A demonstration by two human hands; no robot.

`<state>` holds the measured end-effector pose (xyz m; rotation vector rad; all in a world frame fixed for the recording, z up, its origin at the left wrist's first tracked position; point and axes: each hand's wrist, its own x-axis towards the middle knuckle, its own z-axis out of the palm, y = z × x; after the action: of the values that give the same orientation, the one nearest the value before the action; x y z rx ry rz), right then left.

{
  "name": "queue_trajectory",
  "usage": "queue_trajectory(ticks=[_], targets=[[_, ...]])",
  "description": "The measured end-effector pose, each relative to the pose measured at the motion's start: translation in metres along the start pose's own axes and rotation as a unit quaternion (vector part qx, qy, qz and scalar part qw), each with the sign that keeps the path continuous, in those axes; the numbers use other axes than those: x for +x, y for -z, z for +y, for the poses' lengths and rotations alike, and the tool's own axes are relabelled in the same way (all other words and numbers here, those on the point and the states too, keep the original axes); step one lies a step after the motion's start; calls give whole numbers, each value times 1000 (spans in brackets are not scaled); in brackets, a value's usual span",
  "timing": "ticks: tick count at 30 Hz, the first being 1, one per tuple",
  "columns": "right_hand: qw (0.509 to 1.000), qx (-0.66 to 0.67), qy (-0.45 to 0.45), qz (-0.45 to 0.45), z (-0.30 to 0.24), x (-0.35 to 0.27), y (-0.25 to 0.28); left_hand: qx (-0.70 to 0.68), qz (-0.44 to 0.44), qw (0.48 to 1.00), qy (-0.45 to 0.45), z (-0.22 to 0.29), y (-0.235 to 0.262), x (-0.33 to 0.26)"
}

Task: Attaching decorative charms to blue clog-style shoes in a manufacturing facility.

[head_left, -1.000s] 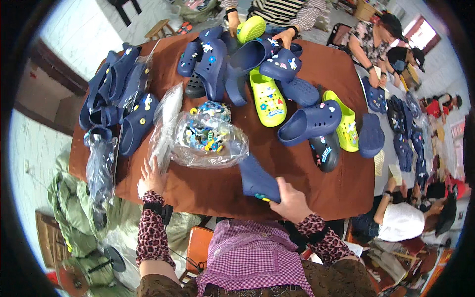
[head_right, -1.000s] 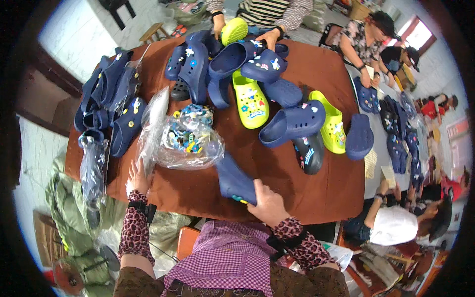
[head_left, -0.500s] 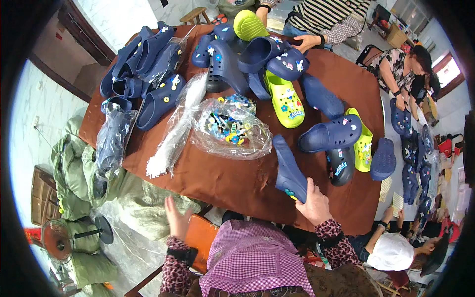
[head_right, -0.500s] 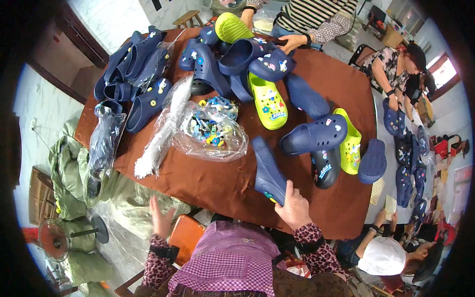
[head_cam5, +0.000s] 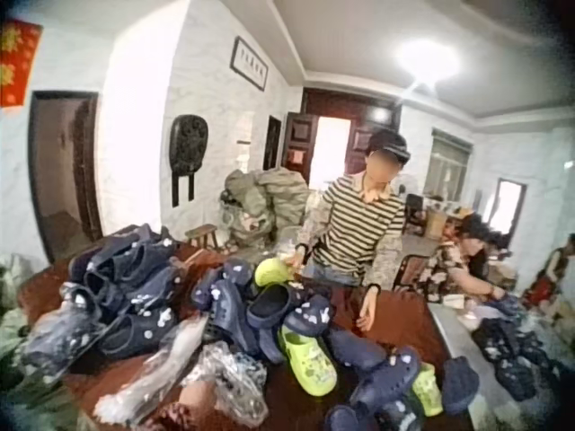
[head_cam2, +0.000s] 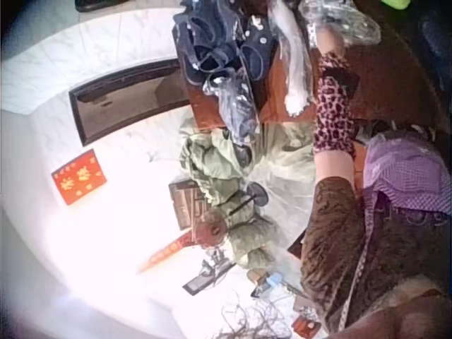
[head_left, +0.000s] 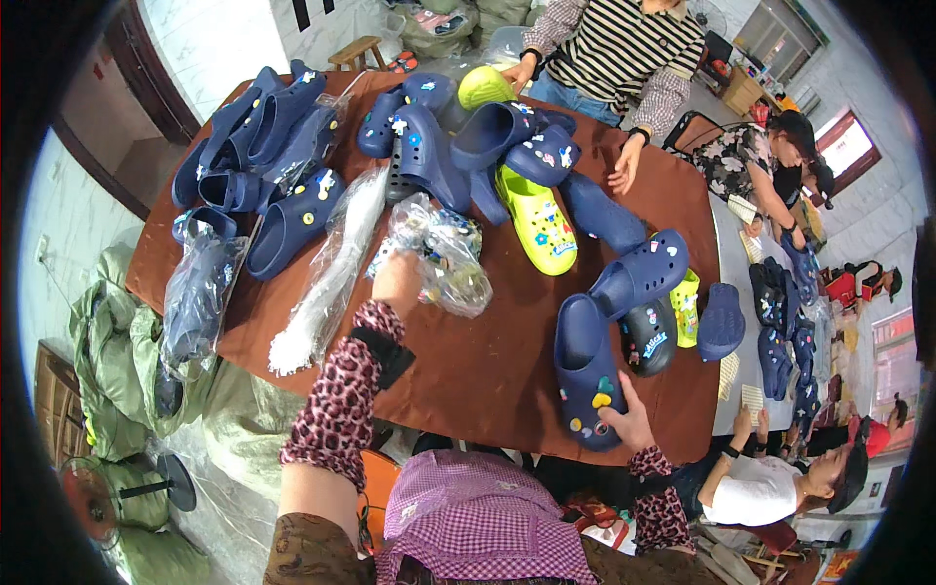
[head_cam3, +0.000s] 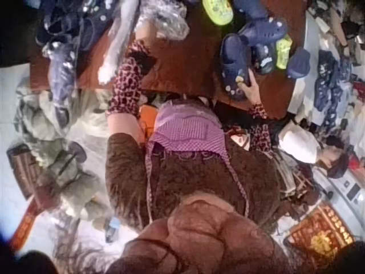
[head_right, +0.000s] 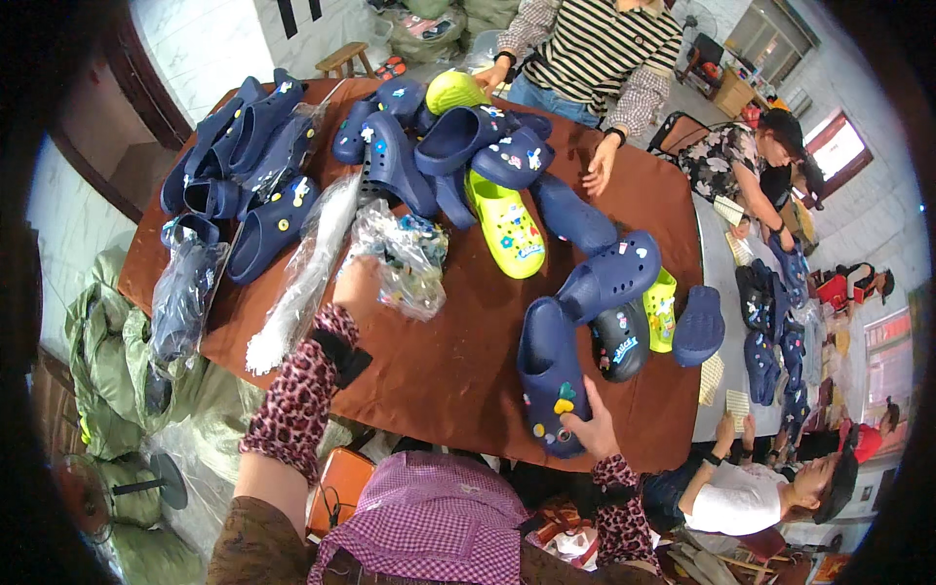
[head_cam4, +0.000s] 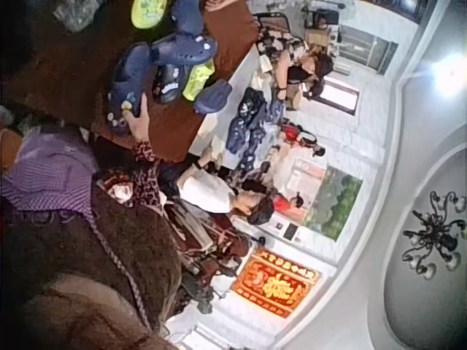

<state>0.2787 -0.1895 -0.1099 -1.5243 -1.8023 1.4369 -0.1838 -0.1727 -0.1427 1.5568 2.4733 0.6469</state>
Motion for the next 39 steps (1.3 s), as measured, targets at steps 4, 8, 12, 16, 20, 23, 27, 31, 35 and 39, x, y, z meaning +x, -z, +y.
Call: queue_trajectory(ticks=[4, 8, 12, 16, 20, 23, 27, 31, 35, 39], targets=[[982, 159, -86, -55, 2, -16, -42, -122, 75, 990, 13, -8, 25, 42], [973, 103, 53, -200, -19, -8, -123, -374, -43, 919, 119, -4, 58, 58], [926, 89, 94, -355, -49, 9, -191, -375, -114, 915, 98, 2, 69, 64], [960, 89, 93, -247, -74, 15, -128, -285, -156, 943, 77, -11, 74, 61], [979, 154, -27, -132, -23, 11, -53, -247, -183, 950, 54, -26, 77, 64], [993, 87, 37, -70, 14, -3, -86, -292, -171, 939, 60, -17, 76, 67], [911, 112, 66, -392, -39, -4, -203, -282, -180, 939, 78, 4, 84, 79], [925, 80, 126, -351, -90, 22, -166, -261, -197, 938, 110, -12, 96, 74], [957, 239, -5, -167, -36, 50, -97, -256, -218, 935, 114, -7, 107, 71], [986, -18, 96, -137, -38, 24, -184, -250, -218, 937, 110, 7, 105, 75]])
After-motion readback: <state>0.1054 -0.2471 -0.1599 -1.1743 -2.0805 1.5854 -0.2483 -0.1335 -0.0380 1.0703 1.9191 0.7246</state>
